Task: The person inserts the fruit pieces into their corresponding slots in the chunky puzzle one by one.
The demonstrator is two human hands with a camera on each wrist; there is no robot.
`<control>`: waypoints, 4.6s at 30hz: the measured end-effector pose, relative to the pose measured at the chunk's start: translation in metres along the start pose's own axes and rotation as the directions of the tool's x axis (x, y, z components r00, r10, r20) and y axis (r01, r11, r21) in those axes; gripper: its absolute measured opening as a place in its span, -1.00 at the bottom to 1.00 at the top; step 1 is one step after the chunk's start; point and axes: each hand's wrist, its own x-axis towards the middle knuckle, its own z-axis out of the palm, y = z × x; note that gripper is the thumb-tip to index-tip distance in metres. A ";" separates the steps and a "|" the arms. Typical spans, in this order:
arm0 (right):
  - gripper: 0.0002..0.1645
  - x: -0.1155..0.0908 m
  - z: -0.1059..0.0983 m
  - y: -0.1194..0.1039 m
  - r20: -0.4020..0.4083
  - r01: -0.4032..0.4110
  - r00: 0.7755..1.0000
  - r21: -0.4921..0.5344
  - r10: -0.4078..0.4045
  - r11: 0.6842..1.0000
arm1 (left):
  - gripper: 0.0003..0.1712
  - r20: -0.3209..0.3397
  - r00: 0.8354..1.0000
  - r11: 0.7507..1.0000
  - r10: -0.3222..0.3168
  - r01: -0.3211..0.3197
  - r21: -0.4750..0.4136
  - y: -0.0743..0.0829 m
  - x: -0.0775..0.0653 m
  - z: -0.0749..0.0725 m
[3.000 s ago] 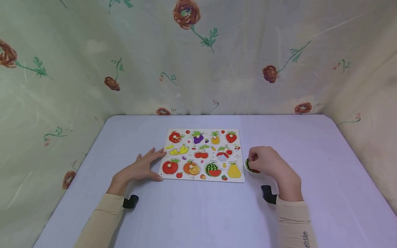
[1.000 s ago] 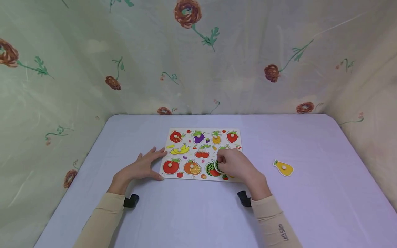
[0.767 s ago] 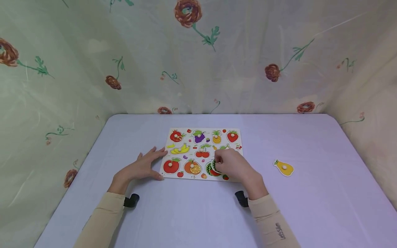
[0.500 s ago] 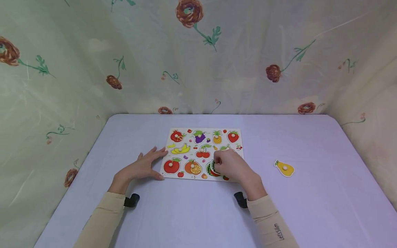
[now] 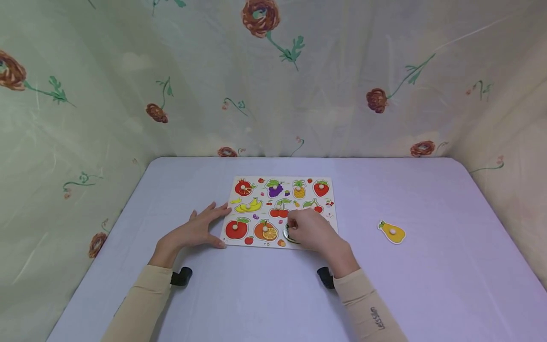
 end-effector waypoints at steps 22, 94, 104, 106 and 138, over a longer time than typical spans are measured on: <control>-0.87 -0.001 0.004 -0.003 0.005 -0.017 1.000 -0.033 0.017 0.999 | 0.13 -0.008 1.000 1.000 -0.002 0.002 -0.009 -0.001 0.002 0.002; -0.77 -0.022 -0.046 0.041 0.015 -0.206 0.979 0.031 0.206 0.978 | 0.14 0.002 1.000 1.000 0.007 -0.007 -0.001 0.002 -0.001 0.001; -0.75 -0.033 -0.062 0.060 -0.039 -0.251 0.967 0.014 0.252 0.968 | 0.13 -0.006 1.000 1.000 0.004 -0.004 0.008 0.004 -0.001 0.001; -0.74 -0.036 -0.066 0.063 -0.051 -0.254 0.966 0.011 0.254 0.967 | 0.12 -0.004 1.000 1.000 0.002 -0.002 0.007 0.004 -0.001 0.001; -0.62 -0.075 -0.101 0.110 -0.102 -0.386 0.919 -0.039 0.381 0.921 | 0.14 -0.008 1.000 1.000 -0.004 0.004 0.017 0.000 0.000 0.002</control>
